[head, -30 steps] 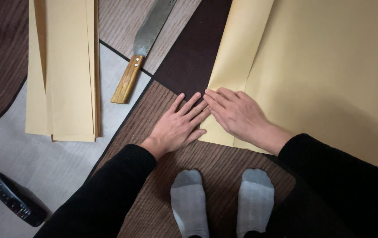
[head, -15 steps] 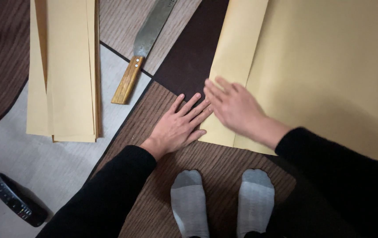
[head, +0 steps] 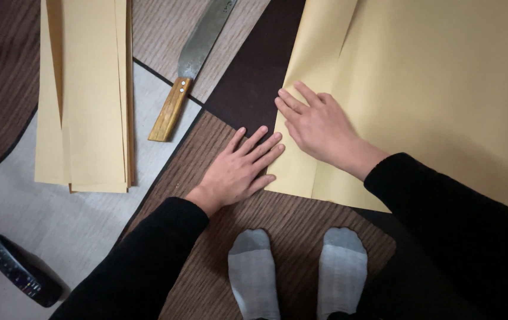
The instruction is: Cutting long strips of paper from a large sheet using a kitchen knife as a cutting tool.
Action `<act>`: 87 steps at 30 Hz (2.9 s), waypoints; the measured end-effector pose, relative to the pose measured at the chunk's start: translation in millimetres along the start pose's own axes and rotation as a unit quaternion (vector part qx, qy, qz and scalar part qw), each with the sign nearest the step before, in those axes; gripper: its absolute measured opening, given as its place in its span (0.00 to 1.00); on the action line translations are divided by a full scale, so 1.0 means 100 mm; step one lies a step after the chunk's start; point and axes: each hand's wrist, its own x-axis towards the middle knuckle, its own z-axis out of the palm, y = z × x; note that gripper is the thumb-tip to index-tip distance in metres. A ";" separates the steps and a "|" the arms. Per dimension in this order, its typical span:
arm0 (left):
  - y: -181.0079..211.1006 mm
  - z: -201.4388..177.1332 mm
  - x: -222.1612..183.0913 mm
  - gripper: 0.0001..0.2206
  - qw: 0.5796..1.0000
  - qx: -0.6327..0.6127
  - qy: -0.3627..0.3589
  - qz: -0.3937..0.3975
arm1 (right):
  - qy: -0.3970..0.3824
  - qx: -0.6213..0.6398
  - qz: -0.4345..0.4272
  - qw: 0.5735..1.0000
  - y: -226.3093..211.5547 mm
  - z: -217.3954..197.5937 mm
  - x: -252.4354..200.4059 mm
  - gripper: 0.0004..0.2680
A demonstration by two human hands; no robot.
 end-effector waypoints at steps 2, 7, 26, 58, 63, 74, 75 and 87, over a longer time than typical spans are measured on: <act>-0.01 -0.02 0.04 0.34 1.000 -0.010 -0.001 -0.003 | -0.004 -0.005 -0.001 1.000 -0.02 0.01 0.00 0.20; -0.17 -0.12 0.31 0.29 0.999 0.028 -0.014 -0.010 | -0.017 -0.031 -0.002 0.999 -0.05 0.03 0.01 0.21; 0.37 -0.21 -0.42 0.33 0.992 0.036 -0.091 0.077 | -0.098 -0.037 0.021 0.994 -0.08 -0.06 0.03 0.25; -0.03 0.01 -0.12 0.36 0.999 0.044 -0.009 -0.006 | -0.105 -0.006 0.033 0.994 -0.35 -0.22 -0.05 0.23; -0.03 -0.04 -0.21 0.34 0.999 0.038 -0.013 0.007 | -0.117 -0.010 0.018 0.993 -0.38 -0.28 -0.08 0.22; -0.05 -0.10 -0.18 0.34 1.000 0.019 -0.017 0.010 | -0.080 0.015 0.053 0.995 0.22 -0.03 0.27 0.21; -0.06 -0.10 -0.19 0.34 1.000 0.019 -0.018 0.011 | -0.069 0.003 0.046 0.997 0.27 -0.01 0.32 0.21; -0.03 -0.13 -0.18 0.32 1.000 0.008 -0.015 0.007 | -0.004 -0.034 -0.053 0.998 -0.21 -0.25 -0.02 0.20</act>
